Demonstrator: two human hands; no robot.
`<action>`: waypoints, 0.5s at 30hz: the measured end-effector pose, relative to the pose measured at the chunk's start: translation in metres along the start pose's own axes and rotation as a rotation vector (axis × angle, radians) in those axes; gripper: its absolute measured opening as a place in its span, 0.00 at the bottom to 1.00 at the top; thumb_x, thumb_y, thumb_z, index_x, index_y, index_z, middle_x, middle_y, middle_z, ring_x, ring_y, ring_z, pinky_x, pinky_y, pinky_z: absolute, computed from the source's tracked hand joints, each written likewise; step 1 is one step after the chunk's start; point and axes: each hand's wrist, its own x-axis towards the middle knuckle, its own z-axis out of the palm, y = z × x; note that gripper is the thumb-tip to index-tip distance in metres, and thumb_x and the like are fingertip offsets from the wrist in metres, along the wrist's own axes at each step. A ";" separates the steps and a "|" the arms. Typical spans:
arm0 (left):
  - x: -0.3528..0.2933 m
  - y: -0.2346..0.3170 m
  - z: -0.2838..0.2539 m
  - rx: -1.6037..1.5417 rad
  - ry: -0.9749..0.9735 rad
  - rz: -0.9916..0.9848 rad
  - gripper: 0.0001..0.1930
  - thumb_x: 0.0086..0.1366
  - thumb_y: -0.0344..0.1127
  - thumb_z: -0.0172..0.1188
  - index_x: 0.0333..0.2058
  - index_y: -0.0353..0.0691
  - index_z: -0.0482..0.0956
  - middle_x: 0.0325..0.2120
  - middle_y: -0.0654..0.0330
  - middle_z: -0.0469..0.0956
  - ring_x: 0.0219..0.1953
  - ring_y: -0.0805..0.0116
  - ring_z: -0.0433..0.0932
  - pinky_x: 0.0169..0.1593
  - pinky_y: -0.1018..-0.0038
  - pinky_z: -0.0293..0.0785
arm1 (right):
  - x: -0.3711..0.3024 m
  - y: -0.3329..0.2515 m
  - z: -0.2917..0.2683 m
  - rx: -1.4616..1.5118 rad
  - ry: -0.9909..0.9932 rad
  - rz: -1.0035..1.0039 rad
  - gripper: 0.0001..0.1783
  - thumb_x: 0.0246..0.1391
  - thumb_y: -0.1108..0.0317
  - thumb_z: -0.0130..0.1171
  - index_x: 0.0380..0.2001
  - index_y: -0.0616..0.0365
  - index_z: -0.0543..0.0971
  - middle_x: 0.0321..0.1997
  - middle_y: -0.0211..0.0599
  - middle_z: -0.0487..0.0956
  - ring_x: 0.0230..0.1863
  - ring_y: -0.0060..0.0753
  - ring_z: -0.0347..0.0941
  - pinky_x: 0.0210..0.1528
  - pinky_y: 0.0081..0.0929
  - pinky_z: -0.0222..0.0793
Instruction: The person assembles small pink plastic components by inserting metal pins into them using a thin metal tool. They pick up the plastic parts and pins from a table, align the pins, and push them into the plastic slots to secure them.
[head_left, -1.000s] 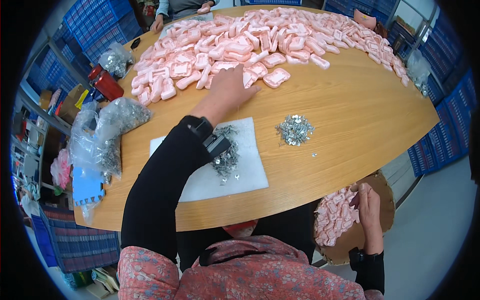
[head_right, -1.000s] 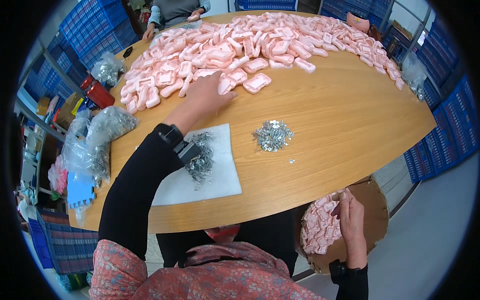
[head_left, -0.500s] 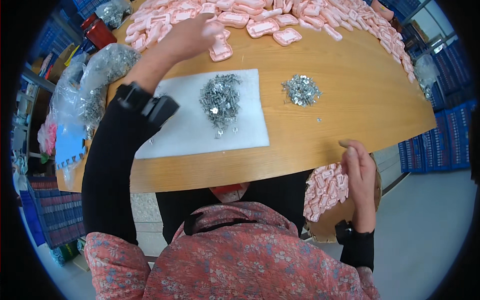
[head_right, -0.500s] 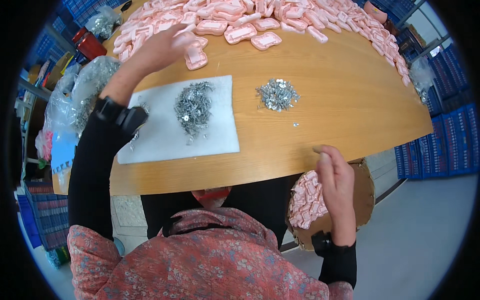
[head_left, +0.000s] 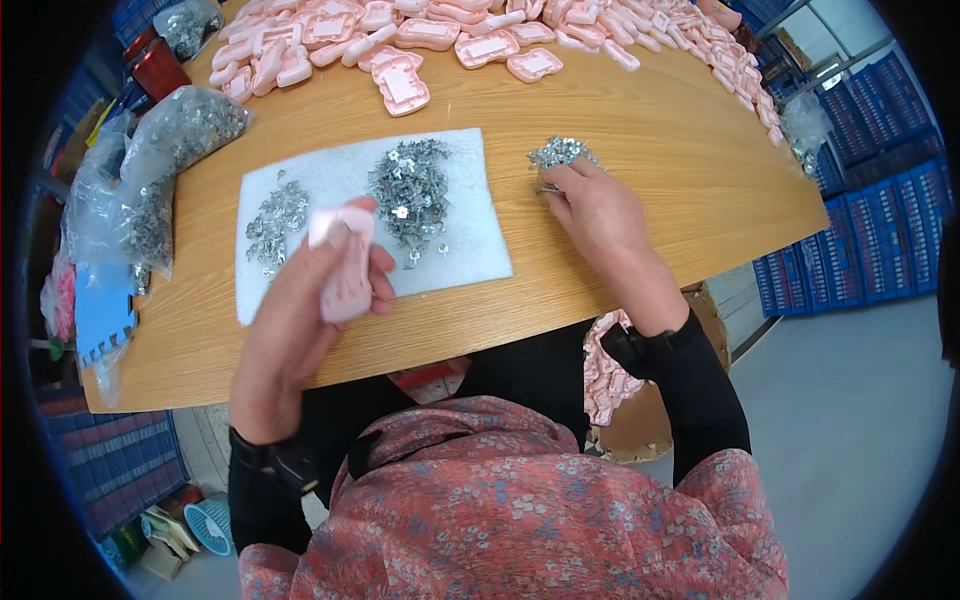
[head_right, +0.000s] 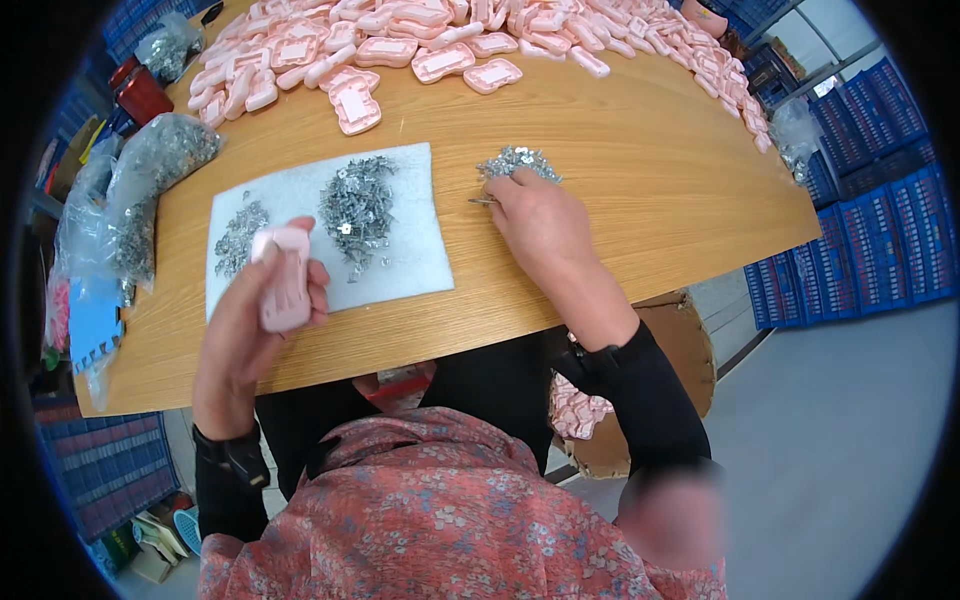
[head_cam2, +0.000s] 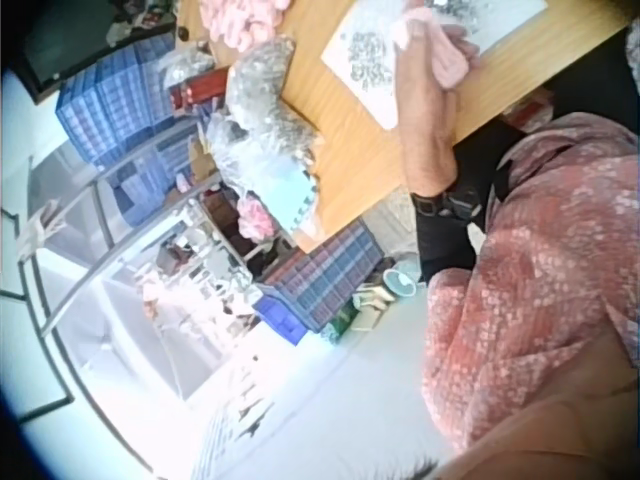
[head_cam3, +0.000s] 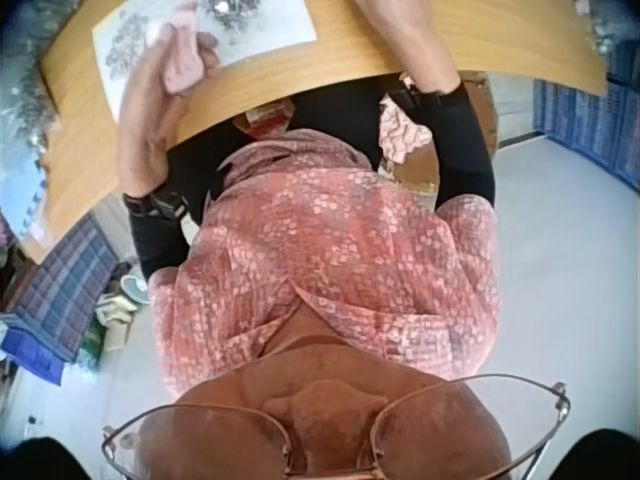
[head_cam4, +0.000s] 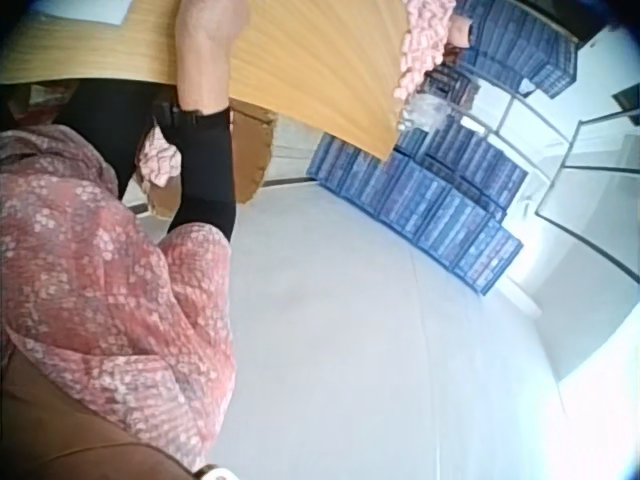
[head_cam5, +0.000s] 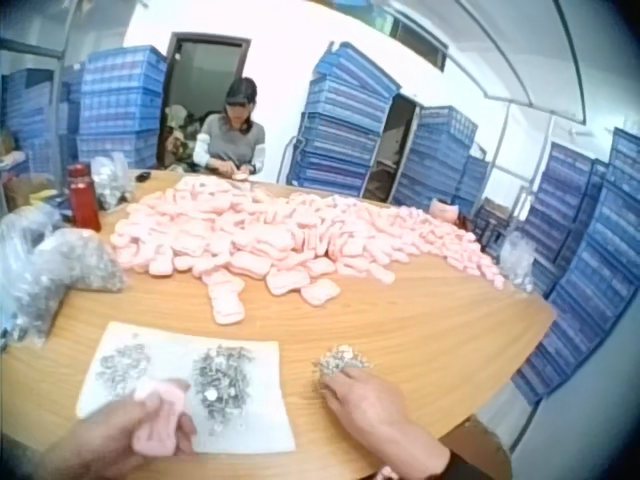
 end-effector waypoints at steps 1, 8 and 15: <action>-0.005 -0.006 0.002 -0.029 -0.005 0.001 0.25 0.72 0.42 0.50 0.63 0.38 0.61 0.36 0.56 0.78 0.34 0.69 0.79 0.37 0.73 0.78 | 0.003 0.001 0.004 -0.043 -0.020 -0.022 0.05 0.55 0.67 0.60 0.34 0.53 0.79 0.33 0.36 0.78 0.35 0.46 0.76 0.35 0.41 0.72; -0.006 -0.032 0.027 -0.149 -0.068 -0.120 0.27 0.67 0.32 0.58 0.62 0.37 0.62 0.35 0.58 0.76 0.34 0.70 0.78 0.39 0.72 0.77 | -0.004 -0.018 -0.001 0.515 -0.026 0.007 0.04 0.51 0.73 0.63 0.31 0.58 0.78 0.30 0.37 0.76 0.29 0.39 0.75 0.31 0.32 0.72; 0.022 -0.045 0.052 -0.301 -0.088 -0.131 0.26 0.66 0.30 0.58 0.61 0.34 0.64 0.36 0.60 0.77 0.35 0.70 0.78 0.42 0.73 0.78 | -0.026 -0.063 -0.018 0.495 0.157 -0.247 0.10 0.43 0.77 0.67 0.28 0.58 0.76 0.25 0.36 0.73 0.26 0.38 0.73 0.26 0.33 0.69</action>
